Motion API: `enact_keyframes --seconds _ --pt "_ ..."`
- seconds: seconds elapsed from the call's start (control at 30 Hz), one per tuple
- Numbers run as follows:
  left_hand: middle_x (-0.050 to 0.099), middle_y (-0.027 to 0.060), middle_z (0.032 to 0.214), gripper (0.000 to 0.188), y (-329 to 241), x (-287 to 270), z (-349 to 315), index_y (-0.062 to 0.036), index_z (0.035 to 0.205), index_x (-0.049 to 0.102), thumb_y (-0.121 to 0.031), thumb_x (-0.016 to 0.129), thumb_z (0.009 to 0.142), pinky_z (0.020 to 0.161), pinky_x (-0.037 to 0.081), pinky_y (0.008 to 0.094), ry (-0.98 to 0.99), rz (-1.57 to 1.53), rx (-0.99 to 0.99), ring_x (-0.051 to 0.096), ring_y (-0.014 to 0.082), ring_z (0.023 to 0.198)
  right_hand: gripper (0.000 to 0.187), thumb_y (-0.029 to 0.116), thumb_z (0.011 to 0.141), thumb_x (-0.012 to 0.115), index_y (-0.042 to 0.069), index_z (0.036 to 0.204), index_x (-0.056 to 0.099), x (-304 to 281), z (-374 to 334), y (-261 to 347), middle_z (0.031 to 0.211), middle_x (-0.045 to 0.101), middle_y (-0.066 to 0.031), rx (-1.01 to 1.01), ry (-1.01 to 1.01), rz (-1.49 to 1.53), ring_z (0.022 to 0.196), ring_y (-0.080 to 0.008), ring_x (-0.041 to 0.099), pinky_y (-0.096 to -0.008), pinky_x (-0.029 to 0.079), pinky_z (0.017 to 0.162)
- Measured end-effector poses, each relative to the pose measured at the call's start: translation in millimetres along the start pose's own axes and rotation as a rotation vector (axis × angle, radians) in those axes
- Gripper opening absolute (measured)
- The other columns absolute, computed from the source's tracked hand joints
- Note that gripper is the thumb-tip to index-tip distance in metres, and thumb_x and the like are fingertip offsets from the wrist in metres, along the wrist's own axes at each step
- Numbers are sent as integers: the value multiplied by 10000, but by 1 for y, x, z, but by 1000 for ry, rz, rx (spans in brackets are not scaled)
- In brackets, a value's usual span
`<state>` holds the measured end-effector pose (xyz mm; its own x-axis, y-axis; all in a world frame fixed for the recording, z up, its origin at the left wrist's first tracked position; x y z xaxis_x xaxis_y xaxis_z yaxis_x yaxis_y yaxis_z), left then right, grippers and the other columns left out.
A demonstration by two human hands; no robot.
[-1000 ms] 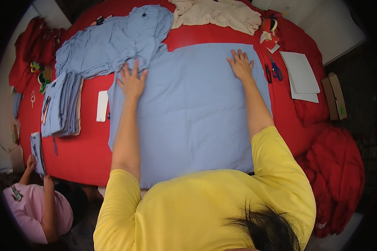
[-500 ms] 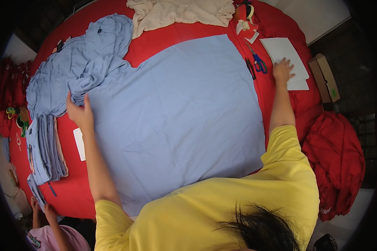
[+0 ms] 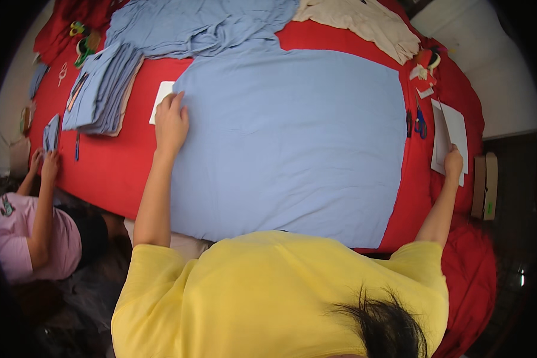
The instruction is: The person folds blue button-down shirts on a red table using a cardboard guide, then attaches tags and places them in a stack.
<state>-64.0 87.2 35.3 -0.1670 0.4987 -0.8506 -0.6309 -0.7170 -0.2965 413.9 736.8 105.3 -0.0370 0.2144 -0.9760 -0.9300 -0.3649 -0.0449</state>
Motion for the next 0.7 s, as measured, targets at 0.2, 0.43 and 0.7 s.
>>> enact_keyframes --seconds 0.2,0.43,0.7 --pt "598 159 1067 308 44 -44 -104 -26 1093 581 -225 645 867 800 466 395 138 33 -432 568 315 967 272 97 939 515 -52 1159 577 -149 -158 227 1018 650 -63 -618 274 944 958 -130 569 -280 446 852" --pt "627 106 846 207 77 -24 -100 2 1012 571 -83 645 838 687 480 308 125 -585 -712 597 185 725 264 180 872 572 36 1091 601 -66 -236 485 953 659 -185 -1134 557 855 896 -301 637 -387 483 791" --pt "606 104 999 322 80 -34 -104 14 1140 553 4 607 822 783 475 273 225 -765 -666 585 168 889 205 142 894 562 98 1089 608 -8 -241 555 998 677 -159 -1027 454 539 938 -355 629 -424 481 786"
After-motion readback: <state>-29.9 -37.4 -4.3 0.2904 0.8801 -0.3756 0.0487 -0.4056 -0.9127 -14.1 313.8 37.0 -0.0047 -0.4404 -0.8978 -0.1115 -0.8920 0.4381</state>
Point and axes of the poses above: each hand's wrist, its own z-axis towards the middle knuckle, its own x-axis out of the palm, y = z × x, the point moved 6 cm from there along z, towards the middle knuckle
